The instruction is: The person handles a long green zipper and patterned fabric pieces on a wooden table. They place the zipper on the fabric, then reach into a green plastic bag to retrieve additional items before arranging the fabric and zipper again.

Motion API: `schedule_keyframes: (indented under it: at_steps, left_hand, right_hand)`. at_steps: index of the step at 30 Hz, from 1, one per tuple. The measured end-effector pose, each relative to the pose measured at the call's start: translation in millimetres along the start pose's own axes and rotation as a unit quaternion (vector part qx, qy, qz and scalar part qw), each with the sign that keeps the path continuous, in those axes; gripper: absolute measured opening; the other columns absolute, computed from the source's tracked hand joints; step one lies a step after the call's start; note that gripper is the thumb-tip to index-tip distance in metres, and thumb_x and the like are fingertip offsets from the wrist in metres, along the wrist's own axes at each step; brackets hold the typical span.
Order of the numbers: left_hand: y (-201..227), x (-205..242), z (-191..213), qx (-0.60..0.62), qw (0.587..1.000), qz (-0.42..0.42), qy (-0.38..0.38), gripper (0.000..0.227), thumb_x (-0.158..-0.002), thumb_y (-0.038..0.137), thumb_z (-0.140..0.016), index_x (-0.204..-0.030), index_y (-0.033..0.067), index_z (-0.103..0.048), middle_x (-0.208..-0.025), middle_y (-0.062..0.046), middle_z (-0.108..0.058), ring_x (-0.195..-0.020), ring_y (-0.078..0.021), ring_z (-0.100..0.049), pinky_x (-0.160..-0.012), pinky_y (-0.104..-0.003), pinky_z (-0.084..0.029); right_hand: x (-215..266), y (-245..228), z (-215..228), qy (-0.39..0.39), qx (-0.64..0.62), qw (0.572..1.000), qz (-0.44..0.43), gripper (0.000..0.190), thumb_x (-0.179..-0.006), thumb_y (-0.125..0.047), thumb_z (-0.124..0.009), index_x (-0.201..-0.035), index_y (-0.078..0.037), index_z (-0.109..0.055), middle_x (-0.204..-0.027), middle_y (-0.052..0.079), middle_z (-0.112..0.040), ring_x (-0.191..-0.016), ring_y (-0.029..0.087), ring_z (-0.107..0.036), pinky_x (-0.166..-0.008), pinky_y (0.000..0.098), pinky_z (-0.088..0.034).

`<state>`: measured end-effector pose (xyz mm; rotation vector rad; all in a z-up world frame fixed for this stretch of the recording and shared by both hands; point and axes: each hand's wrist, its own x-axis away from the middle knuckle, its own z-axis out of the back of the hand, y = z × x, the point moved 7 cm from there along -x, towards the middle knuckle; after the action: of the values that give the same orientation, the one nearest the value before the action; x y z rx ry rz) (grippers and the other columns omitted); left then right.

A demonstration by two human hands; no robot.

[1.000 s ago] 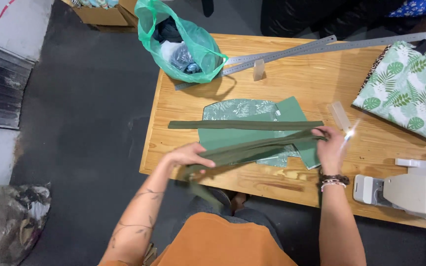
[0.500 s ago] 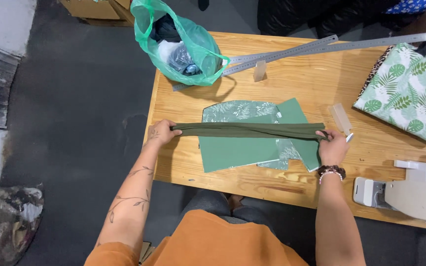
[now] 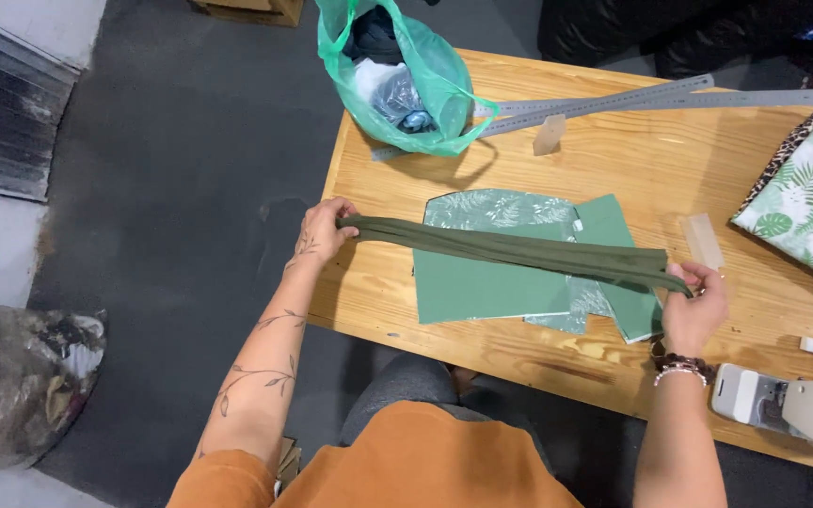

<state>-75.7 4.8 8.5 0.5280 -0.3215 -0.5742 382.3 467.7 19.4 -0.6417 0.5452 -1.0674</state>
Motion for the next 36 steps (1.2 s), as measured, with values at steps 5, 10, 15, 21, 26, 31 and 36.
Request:
schedule_keyframes:
  at_steps: [5,10,15,21,26,31,36]
  left_hand:
    - [28,23,48,0.024,0.994,0.070,-0.075,0.032,-0.073,0.033,-0.087,-0.101,0.0178,-0.081,-0.110,-0.004,-0.077,-0.106,-0.0207,-0.068,-0.094,-0.034,-0.050]
    - [15,67,74,0.260,0.957,0.095,-0.085,0.021,-0.085,0.022,-0.079,-0.101,0.0075,-0.080,-0.096,0.002,-0.075,-0.088,-0.0041,-0.060,-0.078,-0.022,-0.048]
    - [-58,102,33,0.243,0.941,0.212,-0.103,0.010,-0.087,0.010,-0.072,-0.080,0.0032,-0.074,-0.063,-0.003,-0.059,-0.062,-0.0124,-0.046,-0.061,-0.025,-0.036]
    - [-83,99,4,-0.100,0.940,0.285,-0.156,0.031,-0.084,0.042,-0.074,-0.108,0.0238,-0.081,-0.109,-0.015,-0.077,-0.108,-0.0368,-0.071,-0.085,-0.051,-0.054]
    - [16,79,-39,-0.224,0.962,0.143,-0.063,0.026,-0.084,0.042,-0.075,-0.104,0.0268,-0.077,-0.107,-0.006,-0.069,-0.107,-0.0298,-0.064,-0.089,-0.047,-0.049]
    - [199,101,-100,0.087,0.978,-0.092,-0.166,0.034,-0.089,0.030,-0.074,-0.117,0.0119,-0.072,-0.116,-0.015,-0.068,-0.119,-0.0369,-0.060,-0.103,-0.047,-0.047]
    - [293,109,-150,0.327,0.872,-0.105,-0.348,0.085,-0.088,0.049,-0.072,-0.152,0.0042,-0.040,-0.147,-0.030,-0.048,-0.141,-0.0455,-0.040,-0.118,-0.055,-0.033]
  right_hand:
    - [21,-40,15,0.006,-0.120,0.993,0.001,0.022,-0.111,-0.030,-0.057,-0.113,-0.010,-0.066,-0.093,0.004,-0.062,-0.082,0.013,-0.054,-0.071,0.0288,-0.042]
    - [35,-8,24,0.113,-0.303,0.946,-0.023,0.027,-0.114,-0.023,-0.042,-0.105,-0.008,-0.062,-0.075,0.002,-0.051,-0.063,0.009,-0.048,-0.060,0.0257,-0.042]
    - [63,13,18,-0.063,0.058,0.995,-0.057,0.010,-0.096,-0.022,-0.070,-0.104,-0.024,-0.077,-0.083,0.014,-0.067,-0.088,0.040,-0.067,-0.084,0.0476,-0.052]
    - [60,21,-6,-0.197,0.078,0.973,-0.087,0.031,-0.082,-0.018,-0.074,-0.111,-0.029,-0.078,-0.099,0.009,-0.073,-0.097,0.033,-0.069,-0.088,0.0426,-0.054]
    - [74,19,-18,-0.263,0.083,0.943,-0.189,0.037,-0.087,-0.045,-0.067,-0.119,-0.029,-0.075,-0.110,0.013,-0.073,-0.110,0.034,-0.065,-0.100,0.0449,-0.048]
    - [108,-88,-38,-0.341,-0.272,0.840,-0.322,0.020,-0.093,-0.035,-0.059,-0.097,-0.016,-0.061,-0.070,-0.010,-0.039,-0.060,0.003,-0.040,-0.051,0.0181,-0.029]
    - [122,-133,-66,-0.258,-0.584,0.693,-0.335,0.016,-0.101,-0.015,-0.060,-0.113,-0.005,-0.064,-0.097,0.016,-0.071,-0.083,0.026,-0.071,-0.075,0.0419,-0.057]
